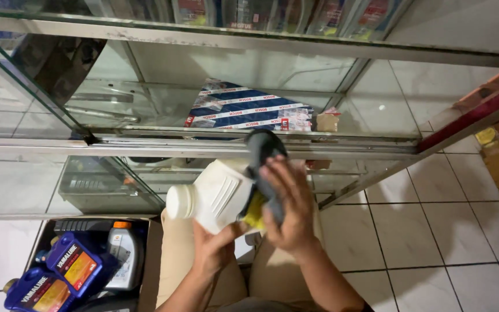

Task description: The person wipes a white Shell Helix Astra motor oil bottle with a cloth, then places it on a glass shelf. They then pick up a blue Yamalube Yamaha motor oil bottle and wipe it thoroughly with the same cloth before placing it on the shelf.

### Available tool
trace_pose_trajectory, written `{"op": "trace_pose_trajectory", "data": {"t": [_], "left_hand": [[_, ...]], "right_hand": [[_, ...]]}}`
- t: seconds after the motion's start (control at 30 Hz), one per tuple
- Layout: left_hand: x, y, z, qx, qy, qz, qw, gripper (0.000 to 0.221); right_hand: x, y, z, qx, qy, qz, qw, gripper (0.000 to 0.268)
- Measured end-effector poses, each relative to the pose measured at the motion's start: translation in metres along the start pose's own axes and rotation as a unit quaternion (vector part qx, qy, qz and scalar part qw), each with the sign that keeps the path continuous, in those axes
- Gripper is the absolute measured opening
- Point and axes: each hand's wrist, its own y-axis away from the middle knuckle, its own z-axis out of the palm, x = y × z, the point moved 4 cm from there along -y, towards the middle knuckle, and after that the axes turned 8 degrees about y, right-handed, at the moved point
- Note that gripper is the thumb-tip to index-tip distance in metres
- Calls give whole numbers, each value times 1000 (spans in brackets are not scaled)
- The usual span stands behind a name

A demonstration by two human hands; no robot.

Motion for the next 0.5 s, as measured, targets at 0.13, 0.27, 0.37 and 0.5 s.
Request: {"op": "trace_pose_trajectory", "data": {"t": [0.13, 0.27, 0.37, 0.5], "left_hand": [[-3, 9, -22, -19, -15, 2, 1000, 76], [-15, 18, -34, 22, 72, -50, 996, 70], [-11, 9, -21, 30, 61, -56, 996, 71], [6, -6, 3, 9, 35, -17, 999, 72]], "right_hand": [[102, 85, 46, 56, -223, 239, 944, 27], [120, 179, 102, 148, -497, 472, 713, 43], [86, 178, 104, 197, -609, 457, 617, 52], [106, 198, 105, 181, -586, 468, 636, 46]]}}
